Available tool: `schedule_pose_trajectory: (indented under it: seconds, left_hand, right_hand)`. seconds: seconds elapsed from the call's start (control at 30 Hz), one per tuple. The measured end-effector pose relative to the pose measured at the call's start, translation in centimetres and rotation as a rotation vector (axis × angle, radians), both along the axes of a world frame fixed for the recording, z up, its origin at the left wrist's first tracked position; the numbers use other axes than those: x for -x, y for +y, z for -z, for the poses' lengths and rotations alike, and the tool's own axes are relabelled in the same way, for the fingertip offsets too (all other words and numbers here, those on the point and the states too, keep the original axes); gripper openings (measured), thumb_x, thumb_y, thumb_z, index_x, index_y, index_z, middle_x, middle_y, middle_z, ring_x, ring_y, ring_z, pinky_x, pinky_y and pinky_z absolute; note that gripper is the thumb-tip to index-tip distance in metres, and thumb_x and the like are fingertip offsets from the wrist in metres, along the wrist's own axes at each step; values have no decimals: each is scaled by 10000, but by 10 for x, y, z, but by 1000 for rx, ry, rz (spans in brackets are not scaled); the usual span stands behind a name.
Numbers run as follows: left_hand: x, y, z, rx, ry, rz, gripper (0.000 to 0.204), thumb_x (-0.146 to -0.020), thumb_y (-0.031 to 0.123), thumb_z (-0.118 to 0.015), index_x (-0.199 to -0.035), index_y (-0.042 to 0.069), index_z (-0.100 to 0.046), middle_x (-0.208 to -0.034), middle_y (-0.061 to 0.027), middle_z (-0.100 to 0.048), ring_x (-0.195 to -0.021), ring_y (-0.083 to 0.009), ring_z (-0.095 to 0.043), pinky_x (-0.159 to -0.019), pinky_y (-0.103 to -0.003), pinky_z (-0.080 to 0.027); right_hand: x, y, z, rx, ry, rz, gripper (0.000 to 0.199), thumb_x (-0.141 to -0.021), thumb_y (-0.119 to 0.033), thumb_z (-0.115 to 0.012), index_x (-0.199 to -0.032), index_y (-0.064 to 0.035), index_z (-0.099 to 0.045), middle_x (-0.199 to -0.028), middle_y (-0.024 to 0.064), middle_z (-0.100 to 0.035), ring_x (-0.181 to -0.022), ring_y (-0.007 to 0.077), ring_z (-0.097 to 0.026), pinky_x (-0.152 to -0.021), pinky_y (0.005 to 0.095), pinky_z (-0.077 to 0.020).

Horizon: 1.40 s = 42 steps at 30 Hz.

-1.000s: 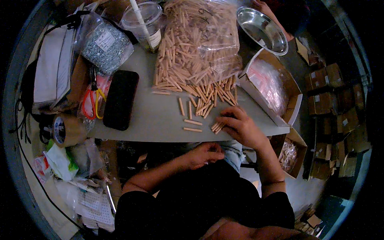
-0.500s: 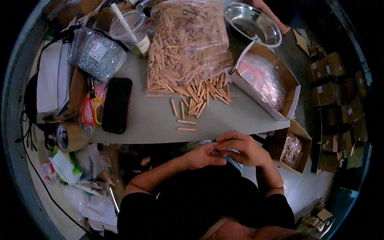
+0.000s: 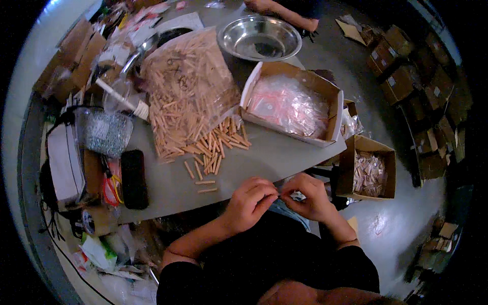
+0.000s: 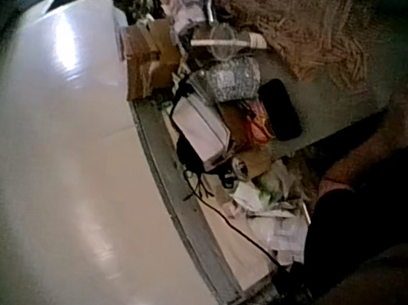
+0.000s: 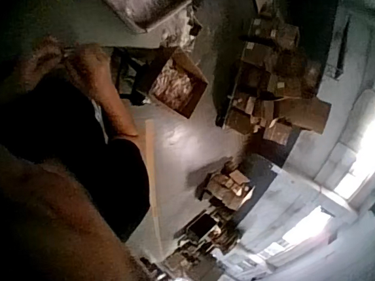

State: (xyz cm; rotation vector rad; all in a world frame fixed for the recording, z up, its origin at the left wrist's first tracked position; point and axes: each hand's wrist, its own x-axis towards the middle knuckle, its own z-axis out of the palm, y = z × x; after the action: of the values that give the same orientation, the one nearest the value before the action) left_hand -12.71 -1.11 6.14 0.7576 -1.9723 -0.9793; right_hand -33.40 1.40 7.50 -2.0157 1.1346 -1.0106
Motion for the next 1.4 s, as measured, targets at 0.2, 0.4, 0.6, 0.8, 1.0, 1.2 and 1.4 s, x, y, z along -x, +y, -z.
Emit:
schedule_pose_trajectory:
  seconds: [0.2,0.4,0.6,0.8,1.0,1.2,1.4]
  left_hand:
    - [27,-6,-5,107,-61,89,84,-808,29,-673,-870,29,-617,-859,-133,-633,-796,-324,-613,-747,-402,-494]
    - [55,-29,-25,20,-123,179,85,-837,86,-659,-865,13,-625,-899,-145,-643,-840,-333,-618,-772,-406,-500]
    - [113,-121,-38,369,-257,202,184,-892,172,-594,-924,-2,-645,-967,-175,-650,-932,-345,-610,-836,-429,-483]
    - [187,-204,0,633,-804,351,144,-811,107,-613,-905,7,-658,-979,-177,-641,-936,-361,-599,-862,-430,-491]
    - [195,-217,-5,512,-735,277,133,-768,123,-660,-868,36,-676,-890,-179,-659,-834,-349,-631,-763,-437,-512]
    - [153,-221,-22,341,-375,161,167,-816,172,-655,-932,68,-716,-857,-171,-672,-779,-341,-641,-703,-439,-503]
    - [82,-201,-45,215,-102,40,199,-867,131,-620,-1013,27,-706,-898,-172,-687,-787,-293,-662,-713,-358,-517]
  right_hand:
    - [18,9,4,24,-57,15,173,-701,-29,-718,-826,-60,-603,-825,103,-593,-804,319,-571,-699,400,-479]
    - [63,24,9,14,-49,154,149,-711,-30,-703,-783,-61,-575,-784,108,-578,-743,314,-547,-638,391,-447]
    - [161,68,41,-50,178,1088,153,-810,-67,-687,-754,-11,-556,-696,56,-540,-642,142,-511,-586,292,-422]
    - [175,83,45,-4,77,1245,139,-781,-49,-706,-790,-13,-572,-760,104,-568,-677,205,-548,-620,321,-450]
    - [146,81,45,-36,148,1075,128,-780,-59,-711,-816,-20,-595,-777,113,-585,-691,264,-576,-628,351,-470]
    - [117,52,57,18,206,847,117,-760,-14,-692,-788,-9,-579,-737,94,-540,-651,208,-545,-601,302,-444]
    - [35,13,31,59,181,406,163,-722,-71,-744,-813,-48,-611,-823,125,-600,-778,328,-586,-677,395,-494]
